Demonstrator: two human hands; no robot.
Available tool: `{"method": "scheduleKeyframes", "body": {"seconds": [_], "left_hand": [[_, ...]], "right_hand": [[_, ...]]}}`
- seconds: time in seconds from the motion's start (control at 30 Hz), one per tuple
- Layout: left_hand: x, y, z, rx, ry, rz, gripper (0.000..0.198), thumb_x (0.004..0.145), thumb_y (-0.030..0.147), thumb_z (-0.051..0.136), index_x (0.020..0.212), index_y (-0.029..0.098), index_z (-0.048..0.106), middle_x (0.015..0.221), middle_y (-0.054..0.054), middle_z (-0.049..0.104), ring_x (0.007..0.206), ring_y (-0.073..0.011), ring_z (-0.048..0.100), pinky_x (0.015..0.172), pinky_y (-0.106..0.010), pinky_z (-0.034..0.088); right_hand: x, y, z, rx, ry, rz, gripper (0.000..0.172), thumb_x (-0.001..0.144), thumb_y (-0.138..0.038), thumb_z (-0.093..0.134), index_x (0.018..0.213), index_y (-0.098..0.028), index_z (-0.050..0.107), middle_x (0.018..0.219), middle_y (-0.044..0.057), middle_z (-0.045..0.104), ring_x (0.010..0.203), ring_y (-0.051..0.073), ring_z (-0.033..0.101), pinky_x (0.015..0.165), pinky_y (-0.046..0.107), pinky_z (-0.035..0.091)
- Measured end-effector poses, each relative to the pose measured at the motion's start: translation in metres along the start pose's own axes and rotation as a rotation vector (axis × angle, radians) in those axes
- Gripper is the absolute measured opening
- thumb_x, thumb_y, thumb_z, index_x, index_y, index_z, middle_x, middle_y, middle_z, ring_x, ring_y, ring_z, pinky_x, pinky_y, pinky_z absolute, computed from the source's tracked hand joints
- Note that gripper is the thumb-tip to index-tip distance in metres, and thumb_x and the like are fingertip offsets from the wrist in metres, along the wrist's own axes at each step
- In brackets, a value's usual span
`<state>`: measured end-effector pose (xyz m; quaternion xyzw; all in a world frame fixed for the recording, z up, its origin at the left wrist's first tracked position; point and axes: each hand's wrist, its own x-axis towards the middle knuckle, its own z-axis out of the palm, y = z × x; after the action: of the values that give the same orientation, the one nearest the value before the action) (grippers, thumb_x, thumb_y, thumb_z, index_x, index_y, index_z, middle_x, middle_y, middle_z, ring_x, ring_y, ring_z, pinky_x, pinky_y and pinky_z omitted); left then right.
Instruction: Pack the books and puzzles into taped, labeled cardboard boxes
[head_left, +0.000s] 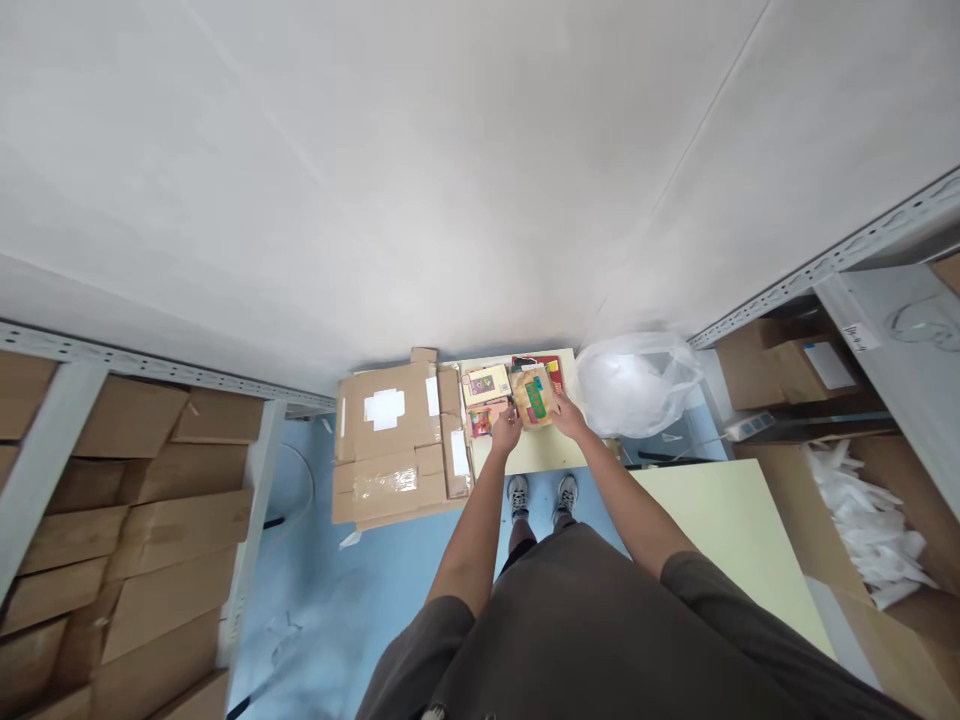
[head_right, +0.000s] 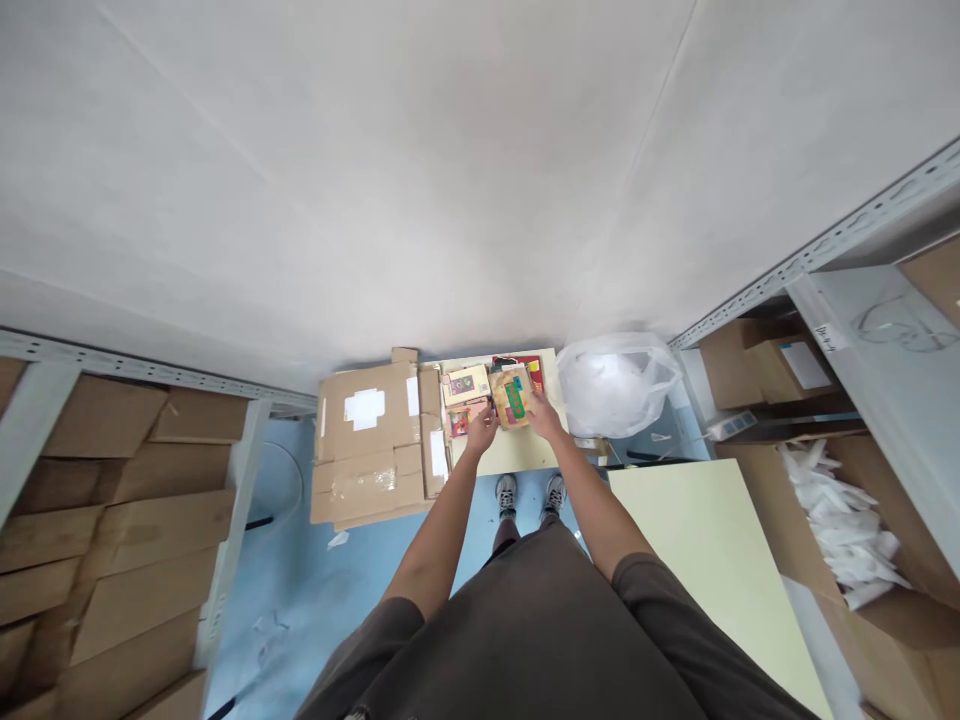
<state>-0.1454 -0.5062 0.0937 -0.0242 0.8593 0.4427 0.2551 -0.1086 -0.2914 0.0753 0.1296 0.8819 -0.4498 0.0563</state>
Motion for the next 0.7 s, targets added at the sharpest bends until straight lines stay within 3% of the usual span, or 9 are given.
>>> {"method": "scheduleKeyframes", "body": {"seconds": [0.1,0.2,0.4,0.5,0.6,0.7], "left_hand": [[0.016,-0.002,0.008,0.084,-0.026,-0.039,0.037,0.096,0.026,0.064,0.132,0.022,0.069,0.11,-0.009,0.079,0.1,-0.0223,0.074,0.092,-0.035,0.057],[0.025,-0.006,0.014,0.135,-0.033,-0.042,0.03,0.096,0.029,0.064,0.124,0.022,0.07,0.104,-0.008,0.078,0.096,-0.0226,0.074,0.088,-0.032,0.055],[0.038,-0.01,0.027,0.156,-0.014,-0.116,0.022,0.096,0.034,0.066,0.113,0.022,0.072,0.1,-0.01,0.079,0.096,-0.0259,0.075,0.088,-0.035,0.054],[0.045,-0.009,0.03,0.149,0.003,-0.173,0.024,0.095,0.038,0.065,0.111,0.021,0.073,0.11,-0.016,0.08,0.105,-0.0311,0.075,0.092,-0.039,0.054],[0.05,-0.01,0.029,0.129,0.029,-0.209,0.029,0.093,0.038,0.066,0.114,0.02,0.074,0.117,-0.02,0.08,0.112,-0.0355,0.075,0.094,-0.042,0.054],[0.052,-0.013,0.026,0.128,0.058,-0.205,0.027,0.089,0.034,0.07,0.111,0.021,0.076,0.111,-0.018,0.081,0.107,-0.0338,0.076,0.09,-0.039,0.055]], "right_hand": [[0.008,0.017,0.019,0.014,-0.068,0.119,0.067,0.08,-0.022,0.07,0.147,-0.024,0.066,0.161,0.011,0.057,0.148,0.035,0.054,0.122,0.048,0.048],[0.014,0.032,0.033,0.024,-0.046,0.132,0.069,0.08,-0.022,0.07,0.148,-0.024,0.064,0.163,0.012,0.054,0.151,0.035,0.051,0.123,0.05,0.046],[0.021,0.044,0.043,0.056,-0.016,0.188,0.08,0.08,-0.026,0.072,0.158,-0.028,0.056,0.16,0.011,0.058,0.149,0.036,0.053,0.121,0.05,0.049],[0.021,0.046,0.045,0.067,-0.032,0.188,0.075,0.082,-0.028,0.07,0.155,-0.028,0.059,0.151,0.01,0.065,0.144,0.035,0.057,0.123,0.05,0.047],[0.017,0.049,0.043,0.088,-0.034,0.132,0.064,0.085,-0.029,0.063,0.149,-0.025,0.064,0.134,0.01,0.074,0.126,0.031,0.067,0.114,0.048,0.052],[0.016,0.052,0.039,0.034,0.096,0.163,0.052,0.086,-0.03,0.057,0.135,-0.018,0.07,0.121,0.013,0.076,0.115,0.03,0.068,0.11,0.046,0.053]]}}
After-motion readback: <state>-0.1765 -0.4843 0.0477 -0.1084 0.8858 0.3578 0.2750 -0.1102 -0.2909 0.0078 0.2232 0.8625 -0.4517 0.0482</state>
